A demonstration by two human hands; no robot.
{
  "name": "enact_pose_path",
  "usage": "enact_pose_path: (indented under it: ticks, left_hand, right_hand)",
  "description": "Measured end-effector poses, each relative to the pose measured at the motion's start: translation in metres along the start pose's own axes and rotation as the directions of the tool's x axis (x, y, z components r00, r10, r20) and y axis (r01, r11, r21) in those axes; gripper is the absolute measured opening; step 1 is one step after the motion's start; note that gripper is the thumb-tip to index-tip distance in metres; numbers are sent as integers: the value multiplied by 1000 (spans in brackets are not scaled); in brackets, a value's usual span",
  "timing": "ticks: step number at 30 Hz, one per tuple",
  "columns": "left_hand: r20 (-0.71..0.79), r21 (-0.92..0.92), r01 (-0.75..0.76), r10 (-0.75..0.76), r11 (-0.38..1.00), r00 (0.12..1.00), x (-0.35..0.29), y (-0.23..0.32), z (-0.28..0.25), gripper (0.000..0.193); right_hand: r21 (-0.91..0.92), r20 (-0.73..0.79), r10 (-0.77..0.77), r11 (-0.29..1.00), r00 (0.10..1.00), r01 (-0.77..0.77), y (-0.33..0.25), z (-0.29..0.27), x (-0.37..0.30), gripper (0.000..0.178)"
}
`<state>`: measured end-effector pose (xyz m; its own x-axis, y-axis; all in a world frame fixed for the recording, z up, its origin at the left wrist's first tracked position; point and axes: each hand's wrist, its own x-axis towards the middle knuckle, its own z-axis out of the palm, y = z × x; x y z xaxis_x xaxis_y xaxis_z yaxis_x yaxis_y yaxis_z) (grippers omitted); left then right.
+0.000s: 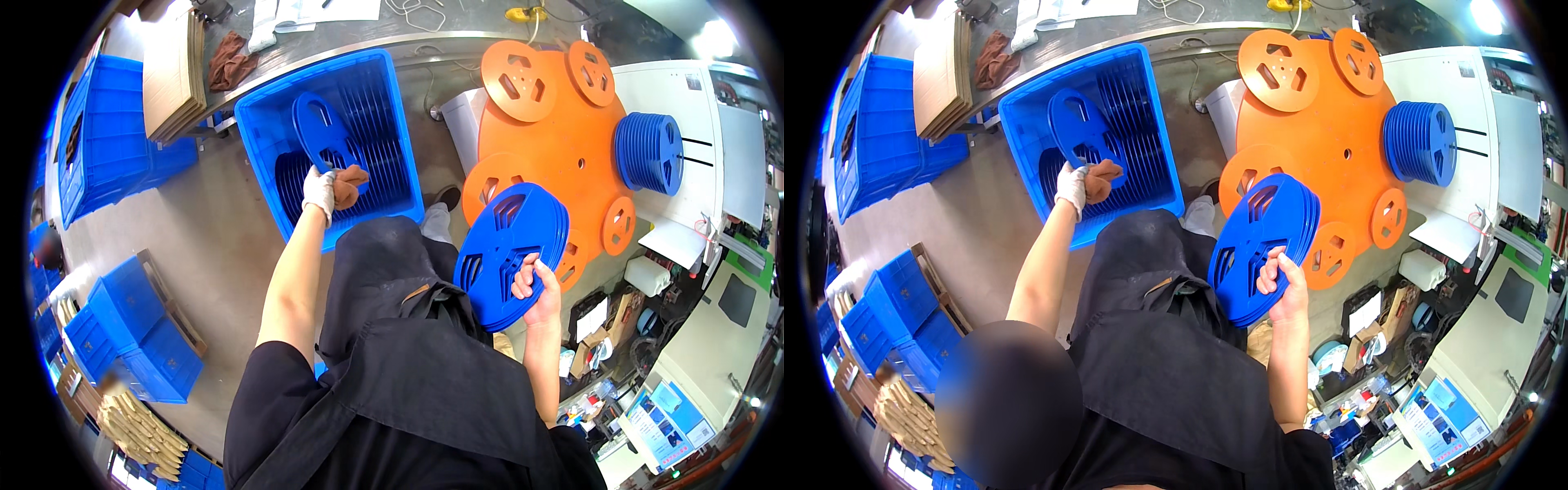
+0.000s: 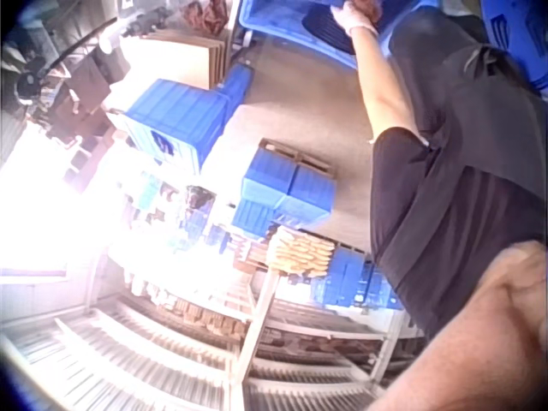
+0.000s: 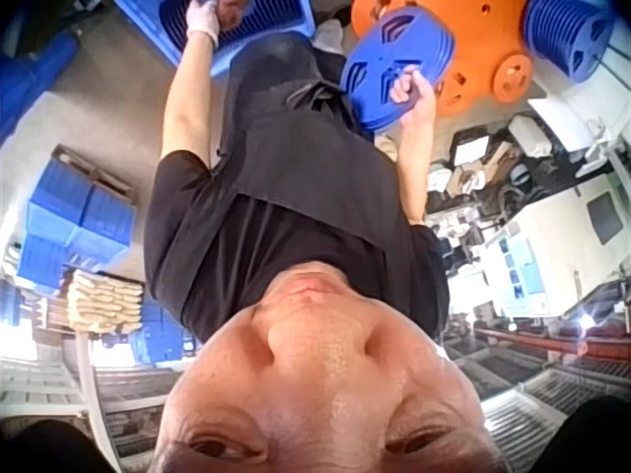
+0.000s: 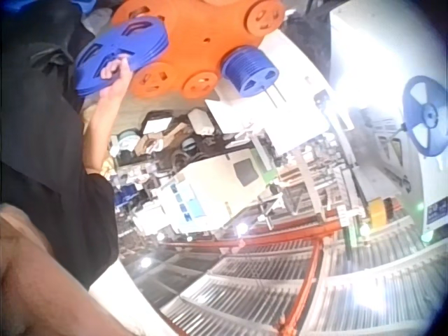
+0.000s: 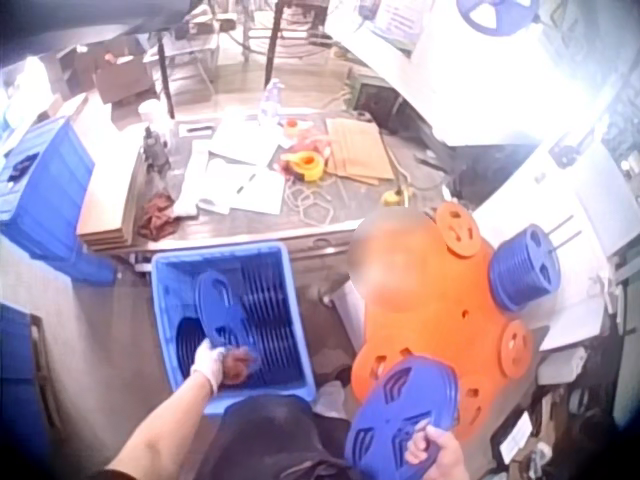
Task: The person wipes blue plastic spools with a brown cloth, handling them one at a time. They pick up spools from a blue crate, wipe them, and place them onto a stack of orange spools on a nearby table.
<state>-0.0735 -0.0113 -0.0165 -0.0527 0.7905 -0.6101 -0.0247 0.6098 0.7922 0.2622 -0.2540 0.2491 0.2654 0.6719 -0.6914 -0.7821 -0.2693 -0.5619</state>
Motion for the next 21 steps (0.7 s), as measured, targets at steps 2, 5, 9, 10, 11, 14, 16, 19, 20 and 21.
enact_pose_path:
  ticks: [2,5,9,10,11,14,16,19,20,21]
  left_hand:
    - [63,-36,18,-16,999,998,6,-4,7,19]
    - [47,135,12,-19,991,999,11,-21,7,45]
    - [147,644,-101,7,759,989,-23,16,18,78]
    - [226,669,-167,16,725,974,-49,40,26,77]
    - [283,658,-80,-147,749,948,-83,84,40,75]
    - [674,545,-761,356,352,647,-116,64,55,64]
    - [891,378,-919,223,115,395,-135,77,75,63]
    - [974,145,-982,191,-123,120,-161,95,102,52]
    - [982,159,-977,128,-145,141,-166,97,107,46]
    - [985,144,-978,120,-152,127,-165,98,108,42]
  right_hand:
    - [-15,3,0,1000,1000,0,2,5,1,16]
    - [-6,25,0,1000,1000,0,-1,10,2,17]
    - [173,176,-115,981,978,84,-12,4,-2,22]
    - [192,250,-161,975,955,114,-18,1,-3,27]
    - [245,289,-190,962,938,119,-25,0,-4,31]
    - [345,367,-284,926,886,154,-44,-2,-5,41]
    - [466,425,-325,879,845,104,-49,-7,-2,46]
    - [581,467,-354,814,811,21,-51,-5,-2,46]
    - [593,485,-358,805,798,0,-51,-4,-1,46]
    - [558,518,-356,830,778,9,-51,-5,0,49]
